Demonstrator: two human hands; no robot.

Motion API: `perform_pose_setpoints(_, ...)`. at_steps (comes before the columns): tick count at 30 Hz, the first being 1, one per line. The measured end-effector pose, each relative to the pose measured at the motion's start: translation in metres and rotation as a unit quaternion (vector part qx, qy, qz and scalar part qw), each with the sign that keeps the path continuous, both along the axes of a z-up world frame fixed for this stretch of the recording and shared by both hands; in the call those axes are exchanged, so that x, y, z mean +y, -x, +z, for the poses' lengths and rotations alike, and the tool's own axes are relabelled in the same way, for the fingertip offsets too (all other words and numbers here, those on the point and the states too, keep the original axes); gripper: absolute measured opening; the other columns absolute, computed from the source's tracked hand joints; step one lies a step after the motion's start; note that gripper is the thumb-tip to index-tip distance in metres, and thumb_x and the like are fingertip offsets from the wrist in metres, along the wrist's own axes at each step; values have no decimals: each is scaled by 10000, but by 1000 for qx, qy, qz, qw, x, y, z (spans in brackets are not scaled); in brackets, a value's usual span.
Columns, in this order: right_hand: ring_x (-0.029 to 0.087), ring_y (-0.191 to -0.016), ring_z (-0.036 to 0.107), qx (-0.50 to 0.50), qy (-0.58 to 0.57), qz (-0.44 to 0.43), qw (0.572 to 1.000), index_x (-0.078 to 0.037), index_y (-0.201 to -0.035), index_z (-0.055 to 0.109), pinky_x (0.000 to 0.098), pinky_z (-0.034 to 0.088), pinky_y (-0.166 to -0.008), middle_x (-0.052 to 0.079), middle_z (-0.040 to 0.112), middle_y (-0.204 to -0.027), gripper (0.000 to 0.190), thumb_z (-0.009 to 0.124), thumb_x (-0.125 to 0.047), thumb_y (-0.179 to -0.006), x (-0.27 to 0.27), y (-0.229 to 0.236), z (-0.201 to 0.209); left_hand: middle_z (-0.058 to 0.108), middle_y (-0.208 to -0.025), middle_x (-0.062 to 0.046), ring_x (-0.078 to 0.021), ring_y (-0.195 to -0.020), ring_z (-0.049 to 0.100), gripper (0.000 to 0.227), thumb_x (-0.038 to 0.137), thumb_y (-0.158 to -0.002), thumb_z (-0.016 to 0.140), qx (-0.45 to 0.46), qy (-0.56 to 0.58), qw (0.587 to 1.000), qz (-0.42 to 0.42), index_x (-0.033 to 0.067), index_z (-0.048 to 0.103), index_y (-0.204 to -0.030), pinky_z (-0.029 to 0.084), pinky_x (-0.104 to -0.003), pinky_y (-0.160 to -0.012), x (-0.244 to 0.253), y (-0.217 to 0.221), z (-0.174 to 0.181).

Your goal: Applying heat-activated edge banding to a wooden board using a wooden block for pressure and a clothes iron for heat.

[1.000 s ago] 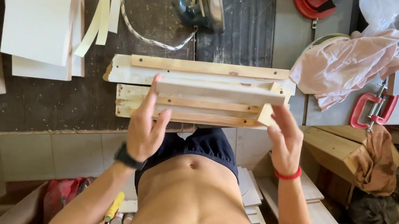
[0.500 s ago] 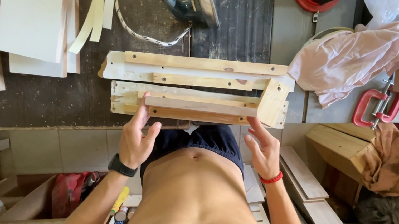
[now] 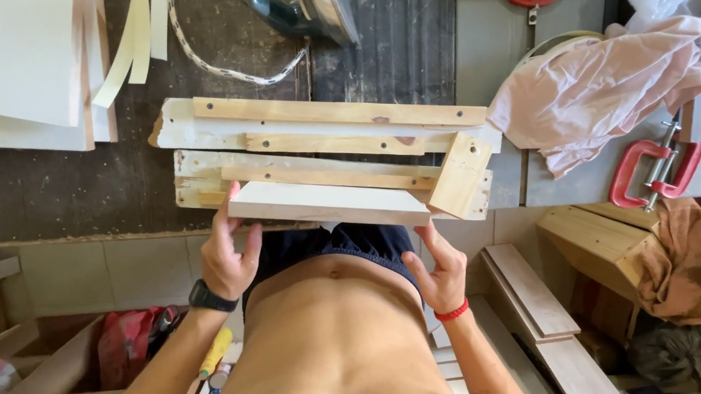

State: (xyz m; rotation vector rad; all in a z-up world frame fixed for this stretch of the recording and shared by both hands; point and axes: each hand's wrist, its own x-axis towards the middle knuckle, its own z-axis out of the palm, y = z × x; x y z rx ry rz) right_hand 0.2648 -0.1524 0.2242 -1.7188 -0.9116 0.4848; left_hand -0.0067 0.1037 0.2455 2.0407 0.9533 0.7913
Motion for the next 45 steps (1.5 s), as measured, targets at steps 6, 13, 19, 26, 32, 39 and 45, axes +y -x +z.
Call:
perform_pose_setpoints(6, 389, -1157, 711, -54, -12, -6, 998, -70, -1414, 676, 460, 593, -919, 208, 748, -1308, 599, 865, -148, -851, 8, 0, 11, 739, -1321, -159, -299, -1093, 721, 357, 96, -998, 714, -4, -31, 998, 54, -9, 625, -1328, 640, -340, -809, 4, -1, 6)
perform_pose_setpoints(13, 293, -944, 793, -147, 30, -64, 987, -76, -1363, 736, 405, 618, -833, 89, 820, -1165, 521, 882, -152, -869, 29, -15, 28, 818, -1121, -46, -247, -1005, 758, 120, 78, -1000, 719, 41, 32, 996, 70, 108, 674, -1107, 641, -336, -799, 15, -6, 32)
perform_pose_setpoints(19, 279, -879, 786, -143, 196, -46, 969, -225, -1203, 785, 397, 638, -803, -28, 792, -1122, 314, 856, -202, -899, 58, -28, 50, 833, -953, -28, -224, -923, 792, 172, 244, -970, 805, 150, 42, 988, 16, 196, 673, -1070, 628, -337, -764, 45, -18, 44)
perform_pose_setpoints(26, 407, -1338, 628, -254, 104, 9, 962, -19, -1380, 668, 521, 476, -1150, 167, 674, -1426, 603, 875, -267, -870, 106, 17, 133, 710, -1414, -102, -304, -1316, 662, 758, 588, -881, 795, 142, -206, 967, -57, 107, 653, -1450, 469, -505, -1157, 13, -57, 95)
perform_pose_setpoints(32, 420, -1559, 343, -423, 155, 238, 860, -59, -1429, 627, 665, 137, -1285, 182, 514, -1581, 620, 691, -375, -899, 123, 40, 100, 309, -1752, -113, -339, -1587, 316, 731, 148, -962, 527, 276, -263, 860, -339, 142, 341, -1668, 401, -555, -1191, -2, -86, 87)
perform_pose_setpoints(39, 431, -1565, 355, -409, 319, 132, 845, -138, -1573, 473, 700, 364, -1151, 188, 399, -1695, 659, 668, -351, -980, 44, -17, 134, 429, -1638, -262, -474, -1461, 486, 946, 586, -907, 662, 478, -260, 829, -128, 60, 388, -1644, 444, -650, -1125, 54, 4, 122)
perform_pose_setpoints(45, 332, -1601, 346, -313, 225, 195, 902, -39, -1646, 330, 573, 306, -1288, 163, 355, -1715, 740, 682, -244, -1028, 87, 17, 135, 317, -1732, -130, -340, -1598, 321, 777, 510, -1016, 536, 297, -245, 873, -300, 112, 324, -1649, 276, -655, -1275, 20, -63, 100)
